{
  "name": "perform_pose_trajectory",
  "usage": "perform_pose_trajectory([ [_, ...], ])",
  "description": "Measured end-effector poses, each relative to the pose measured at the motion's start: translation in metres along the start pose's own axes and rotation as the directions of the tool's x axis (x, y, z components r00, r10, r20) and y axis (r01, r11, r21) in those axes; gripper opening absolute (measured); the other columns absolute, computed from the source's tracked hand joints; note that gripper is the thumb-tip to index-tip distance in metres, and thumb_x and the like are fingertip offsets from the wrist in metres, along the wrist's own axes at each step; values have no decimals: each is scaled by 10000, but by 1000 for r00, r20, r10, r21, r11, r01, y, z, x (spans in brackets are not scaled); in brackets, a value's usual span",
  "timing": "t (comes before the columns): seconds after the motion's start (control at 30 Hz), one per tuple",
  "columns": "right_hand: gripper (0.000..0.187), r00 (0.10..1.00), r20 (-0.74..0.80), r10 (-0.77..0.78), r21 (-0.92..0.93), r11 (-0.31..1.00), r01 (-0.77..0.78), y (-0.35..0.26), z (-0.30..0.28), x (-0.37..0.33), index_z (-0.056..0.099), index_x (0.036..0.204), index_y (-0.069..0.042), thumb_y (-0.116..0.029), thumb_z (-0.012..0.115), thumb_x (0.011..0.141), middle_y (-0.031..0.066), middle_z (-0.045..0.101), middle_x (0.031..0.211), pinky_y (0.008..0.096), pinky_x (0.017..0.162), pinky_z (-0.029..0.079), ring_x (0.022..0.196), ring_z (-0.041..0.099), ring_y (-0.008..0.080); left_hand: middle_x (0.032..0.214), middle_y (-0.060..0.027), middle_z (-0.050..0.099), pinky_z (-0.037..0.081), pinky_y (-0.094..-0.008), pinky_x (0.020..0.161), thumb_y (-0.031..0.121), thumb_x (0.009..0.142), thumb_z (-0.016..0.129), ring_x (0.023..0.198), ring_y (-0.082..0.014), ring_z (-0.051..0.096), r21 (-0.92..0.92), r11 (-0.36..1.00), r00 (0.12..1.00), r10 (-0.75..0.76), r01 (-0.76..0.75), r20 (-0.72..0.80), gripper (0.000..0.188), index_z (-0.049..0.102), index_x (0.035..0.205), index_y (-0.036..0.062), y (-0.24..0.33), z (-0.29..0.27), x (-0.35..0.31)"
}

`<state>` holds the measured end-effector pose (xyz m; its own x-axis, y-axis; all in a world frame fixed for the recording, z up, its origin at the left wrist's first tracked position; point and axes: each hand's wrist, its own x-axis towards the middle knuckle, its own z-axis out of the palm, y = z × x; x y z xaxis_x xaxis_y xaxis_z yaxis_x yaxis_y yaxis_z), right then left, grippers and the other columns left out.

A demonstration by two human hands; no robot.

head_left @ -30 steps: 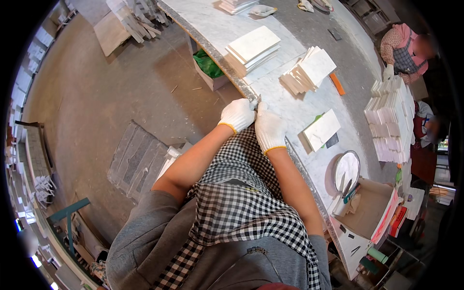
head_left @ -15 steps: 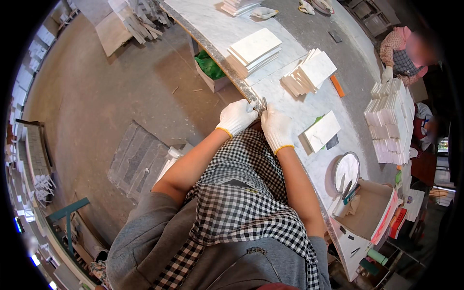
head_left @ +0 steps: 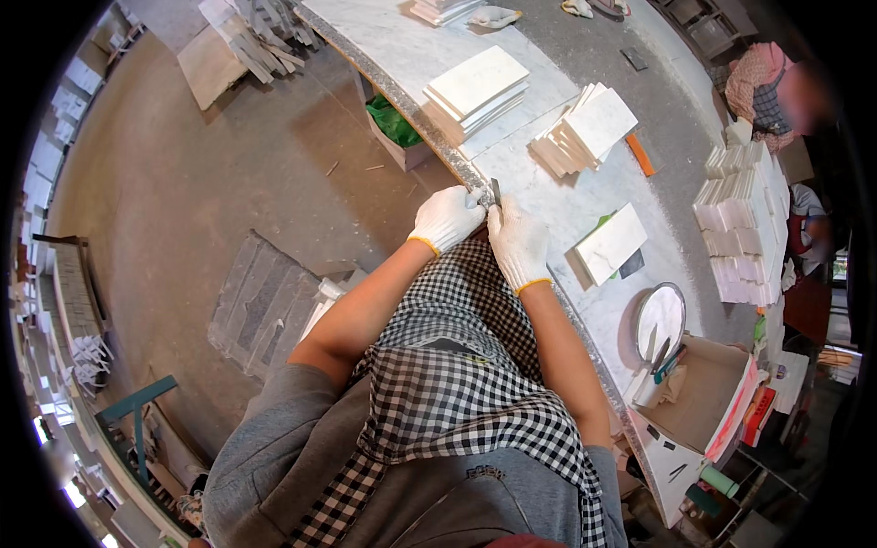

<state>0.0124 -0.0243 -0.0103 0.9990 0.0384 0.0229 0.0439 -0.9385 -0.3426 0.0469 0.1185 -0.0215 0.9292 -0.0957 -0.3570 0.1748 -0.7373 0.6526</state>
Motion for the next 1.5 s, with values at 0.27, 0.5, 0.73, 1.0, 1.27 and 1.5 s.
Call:
perform_pose_trajectory([
  [0.27,246,999,32,32,29,999,-33,-2,-4,0,581,1017,-68,-310,544,1001,221,709,812,544,708,540,766,697,433,1007,-264,716,550,-493,857,372,899,544,961,-427,695,-9,1000,1000,-6,6,20,414,708,931,-6,6,-5,-1],
  [0.5,239,1000,28,10,9,1000,-11,1,0,2,580,1017,-69,-306,556,996,218,709,816,542,705,539,773,697,430,995,-263,720,552,-494,852,359,890,547,952,-426,697,-17,1000,1000,-9,9,30,410,718,927,-12,7,-6,-1],
  [0.73,228,1000,12,-10,5,1000,10,0,-1,2,581,1005,-63,-290,560,989,216,710,825,539,710,540,779,696,425,1015,-270,717,547,-490,872,393,903,539,976,-431,695,-26,1000,999,-10,11,45,452,722,970,-16,4,-5,3],
  [1.0,205,999,31,-8,-46,999,9,-2,0,4,591,998,-64,-260,532,987,216,720,833,531,705,550,786,713,411,1028,-265,720,552,-487,863,354,866,558,979,-422,699,-22,999,998,-23,25,56,414,722,977,-9,3,-4,5],
  [1.27,149,993,114,-35,-256,965,64,-3,9,9,581,1015,-63,-174,490,976,185,744,832,519,658,561,757,746,372,994,-295,705,538,-505,885,397,938,519,978,-456,684,-22,1000,1000,9,-10,-21,450,694,924,-18,-5,7,4],
  [1.5,251,992,120,31,-61,998,-24,-5,-10,7,596,1055,-55,-267,465,1018,235,724,895,527,755,551,824,713,424,993,-289,702,538,-483,876,377,901,601,956,-434,684,-115,988,993,94,-101,-66,404,648,947,-22,-15,3,-5],
])
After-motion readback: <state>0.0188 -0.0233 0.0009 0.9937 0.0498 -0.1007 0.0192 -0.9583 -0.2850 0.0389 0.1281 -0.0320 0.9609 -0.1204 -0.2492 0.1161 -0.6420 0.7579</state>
